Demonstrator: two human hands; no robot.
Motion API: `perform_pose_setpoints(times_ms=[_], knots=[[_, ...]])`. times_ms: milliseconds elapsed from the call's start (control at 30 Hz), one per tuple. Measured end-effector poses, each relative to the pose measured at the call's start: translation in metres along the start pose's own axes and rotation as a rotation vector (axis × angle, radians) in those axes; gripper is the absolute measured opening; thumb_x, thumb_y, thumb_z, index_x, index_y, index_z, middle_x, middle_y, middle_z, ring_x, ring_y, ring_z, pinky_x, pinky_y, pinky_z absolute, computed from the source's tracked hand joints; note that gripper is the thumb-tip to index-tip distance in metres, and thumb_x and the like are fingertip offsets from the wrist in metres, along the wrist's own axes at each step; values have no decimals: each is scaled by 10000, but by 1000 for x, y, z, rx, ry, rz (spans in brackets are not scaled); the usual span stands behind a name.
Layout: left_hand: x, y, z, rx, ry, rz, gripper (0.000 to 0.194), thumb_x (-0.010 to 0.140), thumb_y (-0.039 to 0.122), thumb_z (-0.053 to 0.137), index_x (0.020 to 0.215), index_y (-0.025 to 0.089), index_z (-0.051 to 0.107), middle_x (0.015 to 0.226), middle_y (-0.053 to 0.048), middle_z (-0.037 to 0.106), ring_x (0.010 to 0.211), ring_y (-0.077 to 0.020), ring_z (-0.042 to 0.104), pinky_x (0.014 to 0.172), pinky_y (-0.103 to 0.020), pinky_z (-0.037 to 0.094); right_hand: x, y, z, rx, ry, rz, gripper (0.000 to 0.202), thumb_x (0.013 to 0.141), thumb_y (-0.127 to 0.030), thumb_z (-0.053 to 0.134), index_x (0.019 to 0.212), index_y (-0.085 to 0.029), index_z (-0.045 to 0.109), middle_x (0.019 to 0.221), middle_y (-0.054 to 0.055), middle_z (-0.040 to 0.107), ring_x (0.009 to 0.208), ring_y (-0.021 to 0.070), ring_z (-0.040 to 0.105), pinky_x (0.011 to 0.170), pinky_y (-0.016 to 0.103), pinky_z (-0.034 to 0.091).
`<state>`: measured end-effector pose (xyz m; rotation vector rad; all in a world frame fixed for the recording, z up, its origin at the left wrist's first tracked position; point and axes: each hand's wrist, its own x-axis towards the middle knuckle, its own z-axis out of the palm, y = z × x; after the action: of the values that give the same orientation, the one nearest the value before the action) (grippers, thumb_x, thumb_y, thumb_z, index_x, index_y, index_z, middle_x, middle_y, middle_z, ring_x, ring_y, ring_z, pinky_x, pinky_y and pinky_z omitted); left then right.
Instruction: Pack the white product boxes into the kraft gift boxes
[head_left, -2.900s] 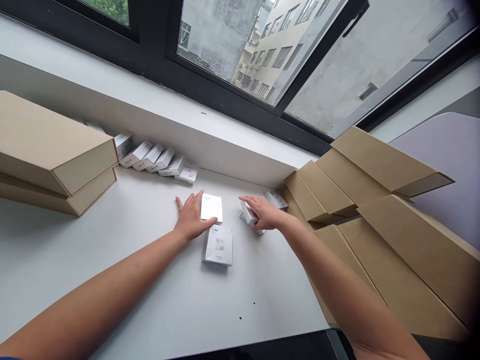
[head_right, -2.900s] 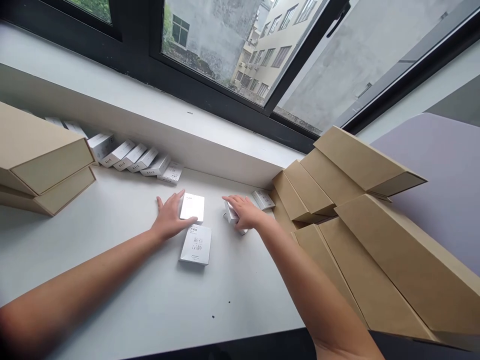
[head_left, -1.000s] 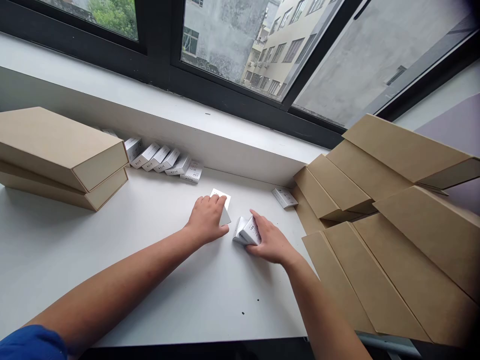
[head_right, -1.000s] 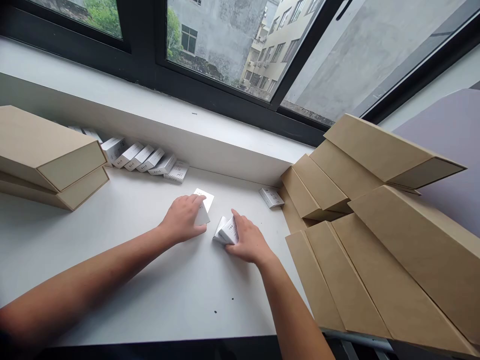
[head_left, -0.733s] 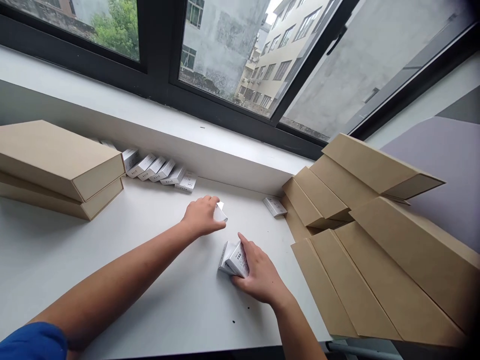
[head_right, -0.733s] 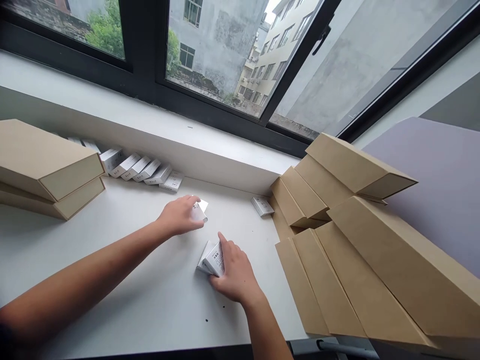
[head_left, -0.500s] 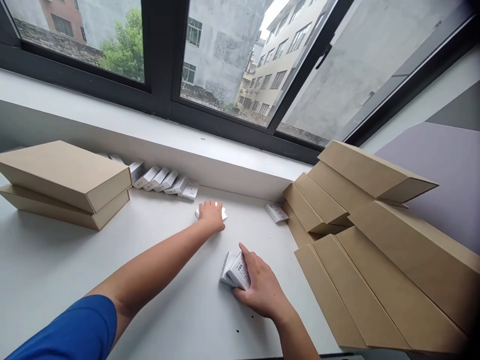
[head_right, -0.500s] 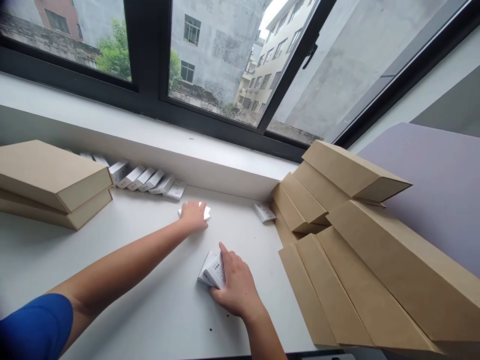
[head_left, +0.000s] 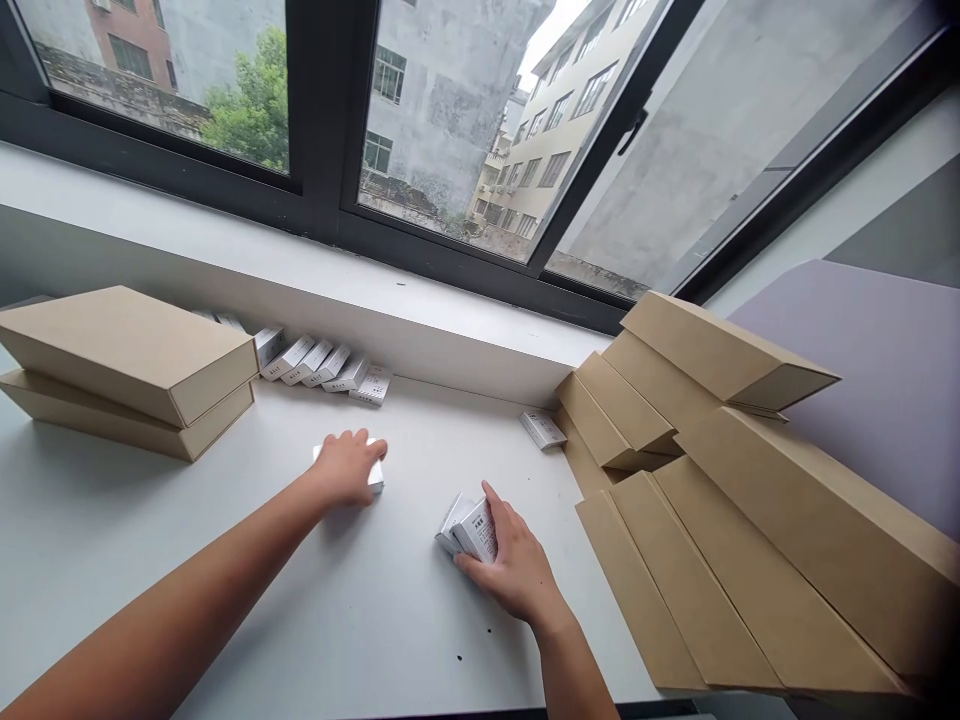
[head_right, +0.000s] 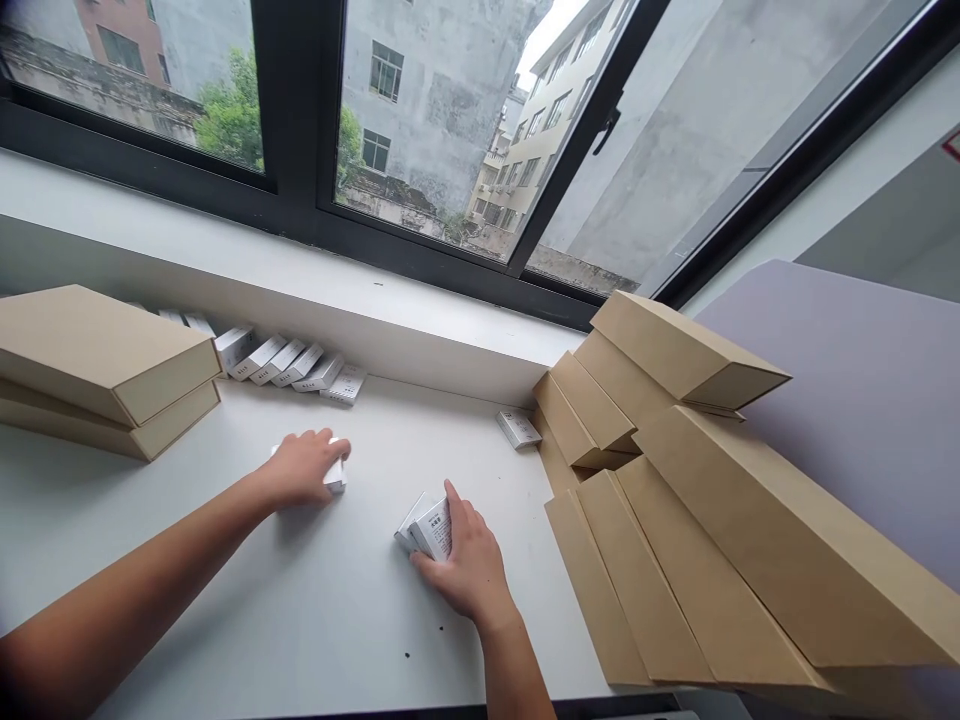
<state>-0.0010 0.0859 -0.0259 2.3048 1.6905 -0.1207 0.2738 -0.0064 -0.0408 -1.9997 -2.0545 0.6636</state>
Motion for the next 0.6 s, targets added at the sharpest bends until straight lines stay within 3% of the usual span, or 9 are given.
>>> perform_pose_setpoints(times_ms=[133, 300, 400, 500, 600], knots=[[-28, -19, 10, -7, 37, -42, 397, 601, 261, 623, 997, 240, 614, 1025, -98, 596, 956, -308, 568, 800, -429, 411, 9, -6, -12, -66, -28, 22, 919, 779, -422, 685, 1572, -286, 240, 1275, 85, 574, 1179, 292, 538, 990, 422, 424], [-29, -24, 11, -28, 39, -21, 382, 603, 283, 618, 983, 244, 610, 1023, -83, 593, 971, -294, 555, 811, -415, 390, 18, -26, -31, -91, -77, -23, 968, 749, -427, 722, 1579, -281, 246, 1266, 79, 579, 1146, 272, 541, 981, 412, 430], [-30, -24, 13, -43, 73, -27, 366, 619, 337, 627, 972, 247, 606, 1031, -83, 593, 989, -299, 551, 834, -420, 378, 21, -38, -29, -63, -122, -63, 1004, 732, -473, 753, 1579, -274, 251, 1377, 97, 526, 1253, 288, 492, 1044, 425, 409], [-33, -24, 18, -70, 135, -44, 332, 675, 451, 615, 933, 243, 595, 1001, -82, 590, 982, -299, 550, 861, -427, 367, 23, -41, -20, -63, -174, -112, 1013, 710, -418, 781, 1571, -277, 267, 1491, 94, 448, 1361, 294, 422, 1123, 447, 362], [-39, -27, 20, -95, 157, -40, 327, 710, 484, 598, 927, 241, 593, 980, -81, 586, 972, -293, 553, 867, -425, 367, 21, -30, -16, -18, -111, -126, 1052, 715, -446, 792, 1584, -280, 222, 1599, 88, 327, 1470, 289, 302, 1186, 471, 308]])
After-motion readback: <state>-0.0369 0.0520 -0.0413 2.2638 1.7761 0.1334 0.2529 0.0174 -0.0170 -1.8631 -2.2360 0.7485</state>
